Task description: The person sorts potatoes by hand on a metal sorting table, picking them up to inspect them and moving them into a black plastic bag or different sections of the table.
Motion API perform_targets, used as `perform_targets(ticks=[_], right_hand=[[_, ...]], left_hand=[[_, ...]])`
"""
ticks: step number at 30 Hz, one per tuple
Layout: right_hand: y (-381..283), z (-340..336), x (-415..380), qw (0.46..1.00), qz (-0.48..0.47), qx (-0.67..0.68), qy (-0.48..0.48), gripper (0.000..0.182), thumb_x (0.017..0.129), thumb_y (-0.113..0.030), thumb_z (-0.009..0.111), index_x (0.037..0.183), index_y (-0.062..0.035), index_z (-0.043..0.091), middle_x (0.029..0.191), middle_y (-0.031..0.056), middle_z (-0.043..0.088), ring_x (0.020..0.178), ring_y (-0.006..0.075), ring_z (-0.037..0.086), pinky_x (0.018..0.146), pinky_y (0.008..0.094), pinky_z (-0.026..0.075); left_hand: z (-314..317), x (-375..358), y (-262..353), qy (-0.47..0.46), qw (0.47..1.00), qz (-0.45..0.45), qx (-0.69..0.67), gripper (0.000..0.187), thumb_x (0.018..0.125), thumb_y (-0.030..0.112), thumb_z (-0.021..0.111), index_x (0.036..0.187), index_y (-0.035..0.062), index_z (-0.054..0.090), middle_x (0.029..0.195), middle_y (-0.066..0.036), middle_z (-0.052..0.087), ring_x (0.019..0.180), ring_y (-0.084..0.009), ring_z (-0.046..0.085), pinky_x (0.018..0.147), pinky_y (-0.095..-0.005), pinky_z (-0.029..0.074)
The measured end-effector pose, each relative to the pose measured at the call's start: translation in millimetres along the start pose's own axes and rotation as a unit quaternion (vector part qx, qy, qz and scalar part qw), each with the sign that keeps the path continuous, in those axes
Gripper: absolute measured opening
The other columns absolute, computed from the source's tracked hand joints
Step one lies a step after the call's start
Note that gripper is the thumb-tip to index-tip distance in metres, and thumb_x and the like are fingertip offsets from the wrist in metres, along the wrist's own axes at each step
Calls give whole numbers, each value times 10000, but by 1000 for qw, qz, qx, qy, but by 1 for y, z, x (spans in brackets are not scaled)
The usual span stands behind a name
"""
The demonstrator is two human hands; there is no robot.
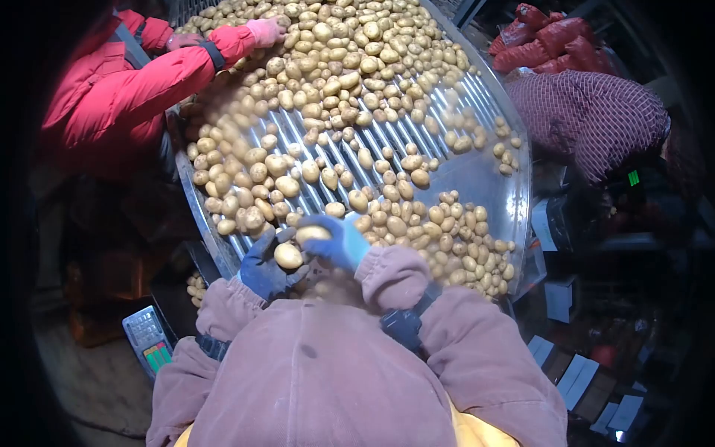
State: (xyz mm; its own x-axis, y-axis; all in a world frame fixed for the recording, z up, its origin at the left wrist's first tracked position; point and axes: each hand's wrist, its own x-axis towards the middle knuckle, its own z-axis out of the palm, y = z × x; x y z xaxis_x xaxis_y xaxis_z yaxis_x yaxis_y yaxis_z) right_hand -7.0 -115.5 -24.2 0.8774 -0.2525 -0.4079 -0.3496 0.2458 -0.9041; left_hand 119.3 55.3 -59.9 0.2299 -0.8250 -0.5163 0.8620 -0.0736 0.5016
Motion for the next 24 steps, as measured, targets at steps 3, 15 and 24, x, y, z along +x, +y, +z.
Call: perform_targets(ticks=[3,15,24], right_hand=[[46,-24,11,986,6,160,49,454,943,-355,550,1322,-106,519,1133,98,643,954,180,611,769,331,495],[16,-37,-4,947,73,256,182,610,963,-619,365,1179,-102,606,932,113,649,728,183,574,612,290,462],[-20,-75,16,936,95,171,292,308,877,-292,639,1063,-48,658,856,50,684,616,157,577,571,260,469]], left_hand=[[-9,-15,14,58,996,49,52,451,809,141,715,1193,9,518,1126,-130,605,1031,-235,589,839,-354,517],[-219,-147,67,364,912,181,-55,509,918,512,580,1263,139,552,1145,-95,587,1059,-259,564,889,-436,471],[-228,-143,60,429,886,150,95,537,907,416,619,1339,111,528,1264,-101,573,1048,-237,598,902,-366,485]])
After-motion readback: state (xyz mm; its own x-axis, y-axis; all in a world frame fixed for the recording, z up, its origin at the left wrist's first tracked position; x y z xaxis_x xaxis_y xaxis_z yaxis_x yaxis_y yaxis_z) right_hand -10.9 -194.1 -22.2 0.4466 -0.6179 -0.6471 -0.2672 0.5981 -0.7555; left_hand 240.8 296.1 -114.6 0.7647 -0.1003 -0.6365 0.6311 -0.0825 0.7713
